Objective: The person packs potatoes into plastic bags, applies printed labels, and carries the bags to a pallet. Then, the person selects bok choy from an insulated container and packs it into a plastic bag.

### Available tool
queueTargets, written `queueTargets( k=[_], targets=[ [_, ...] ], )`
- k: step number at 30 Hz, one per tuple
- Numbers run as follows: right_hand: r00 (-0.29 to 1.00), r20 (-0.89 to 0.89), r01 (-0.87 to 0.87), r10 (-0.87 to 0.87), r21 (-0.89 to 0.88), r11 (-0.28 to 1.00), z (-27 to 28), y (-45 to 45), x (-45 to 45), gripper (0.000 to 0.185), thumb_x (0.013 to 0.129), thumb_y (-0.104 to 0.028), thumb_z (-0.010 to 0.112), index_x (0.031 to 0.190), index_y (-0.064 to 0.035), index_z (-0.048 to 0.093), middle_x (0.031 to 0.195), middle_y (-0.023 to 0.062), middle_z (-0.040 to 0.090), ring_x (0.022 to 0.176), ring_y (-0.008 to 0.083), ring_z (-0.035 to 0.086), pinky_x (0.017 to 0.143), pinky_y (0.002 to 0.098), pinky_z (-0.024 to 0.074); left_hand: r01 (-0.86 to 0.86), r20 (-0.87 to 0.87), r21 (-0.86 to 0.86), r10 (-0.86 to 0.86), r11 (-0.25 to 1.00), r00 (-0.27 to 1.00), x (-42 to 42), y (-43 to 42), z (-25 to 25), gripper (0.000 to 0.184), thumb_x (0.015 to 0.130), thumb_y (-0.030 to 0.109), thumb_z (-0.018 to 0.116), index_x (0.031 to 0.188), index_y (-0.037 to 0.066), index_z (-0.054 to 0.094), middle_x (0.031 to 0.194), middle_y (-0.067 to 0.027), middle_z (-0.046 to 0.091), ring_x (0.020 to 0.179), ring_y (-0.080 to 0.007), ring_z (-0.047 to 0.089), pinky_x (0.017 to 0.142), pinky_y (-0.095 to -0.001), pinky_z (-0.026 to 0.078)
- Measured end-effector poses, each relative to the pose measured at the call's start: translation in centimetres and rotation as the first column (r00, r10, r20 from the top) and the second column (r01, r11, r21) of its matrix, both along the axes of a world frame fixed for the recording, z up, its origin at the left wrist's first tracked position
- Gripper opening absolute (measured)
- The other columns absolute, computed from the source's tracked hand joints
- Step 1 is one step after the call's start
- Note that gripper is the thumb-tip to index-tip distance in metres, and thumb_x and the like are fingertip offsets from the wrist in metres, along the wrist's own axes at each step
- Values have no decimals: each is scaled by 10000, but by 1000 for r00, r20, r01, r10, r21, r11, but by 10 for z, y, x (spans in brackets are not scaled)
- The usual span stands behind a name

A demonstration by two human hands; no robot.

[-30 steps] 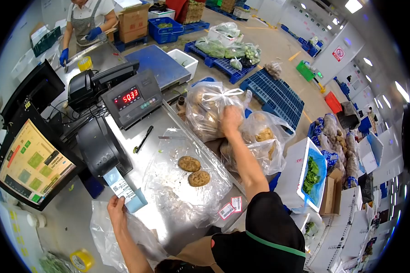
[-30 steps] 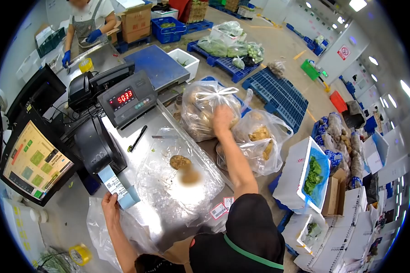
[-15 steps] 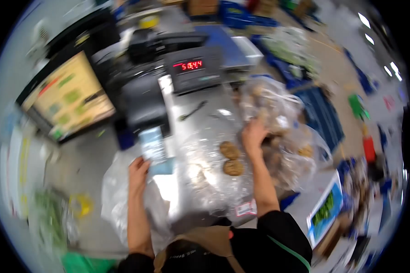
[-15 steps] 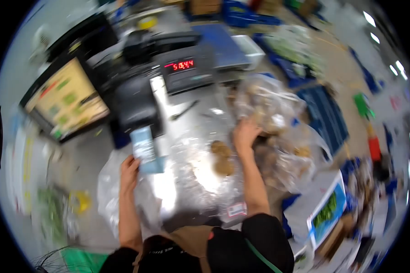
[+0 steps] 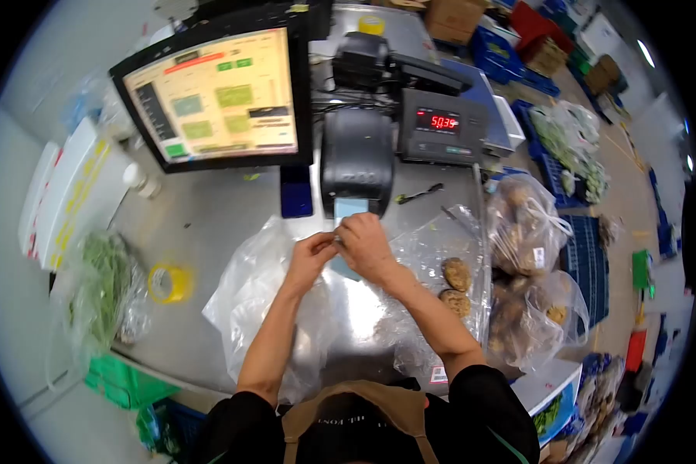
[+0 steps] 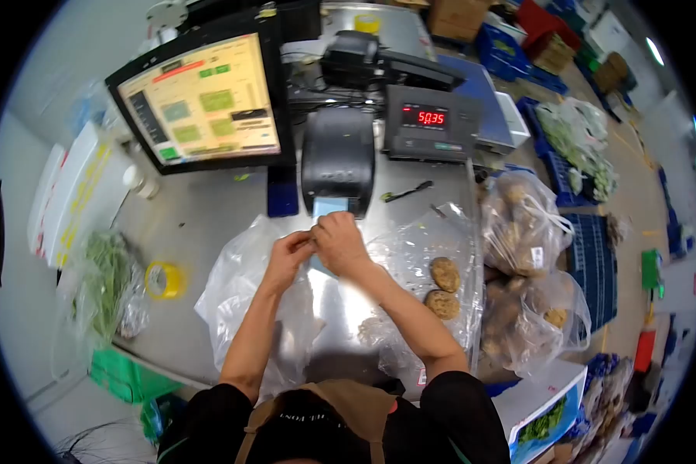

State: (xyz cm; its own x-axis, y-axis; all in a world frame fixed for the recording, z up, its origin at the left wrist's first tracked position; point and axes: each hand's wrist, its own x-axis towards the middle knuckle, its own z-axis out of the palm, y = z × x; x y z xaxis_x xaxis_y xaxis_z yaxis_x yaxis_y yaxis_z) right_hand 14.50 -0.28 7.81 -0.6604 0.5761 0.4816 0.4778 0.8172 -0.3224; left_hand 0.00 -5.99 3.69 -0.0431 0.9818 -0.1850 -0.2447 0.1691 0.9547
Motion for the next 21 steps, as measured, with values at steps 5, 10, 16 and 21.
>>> queueTargets(
  k=[5,10,16,21],
  targets=[
    [999,28,30,-33,100,994,-20,5,12,157,633,-139,624,718,-30,549,775,103,521,770,264,490,726,394,370,-5,-169,103,23,995,985,3,6,-9,132,801,31,572,915,-27,605,810,-3,574,755,-75,512,685,-210,424],
    [987,-87,154,-138,210,966,-19,13,10,160,639,-203,615,588,-70,542,649,76,514,721,254,501,688,382,363,-92,-80,132,103,987,992,10,17,-13,207,802,69,590,976,-43,593,832,-9,567,732,-79,493,644,-209,393],
    [710,-569,364,-415,-208,908,-2,27,13,155,678,-91,582,557,-31,506,620,137,518,616,318,514,602,392,397,-10,109,17,9,1000,994,10,5,-17,210,845,13,538,1050,-33,543,927,-38,567,766,-94,520,668,-207,420],
    [390,-673,321,-629,-541,777,28,27,99,127,745,-101,587,775,16,627,658,192,591,572,223,593,539,301,453,1,159,-108,16,994,987,12,-12,-24,287,854,-2,512,1133,-63,495,1033,-108,582,914,-159,566,802,-274,466]
  ],
)
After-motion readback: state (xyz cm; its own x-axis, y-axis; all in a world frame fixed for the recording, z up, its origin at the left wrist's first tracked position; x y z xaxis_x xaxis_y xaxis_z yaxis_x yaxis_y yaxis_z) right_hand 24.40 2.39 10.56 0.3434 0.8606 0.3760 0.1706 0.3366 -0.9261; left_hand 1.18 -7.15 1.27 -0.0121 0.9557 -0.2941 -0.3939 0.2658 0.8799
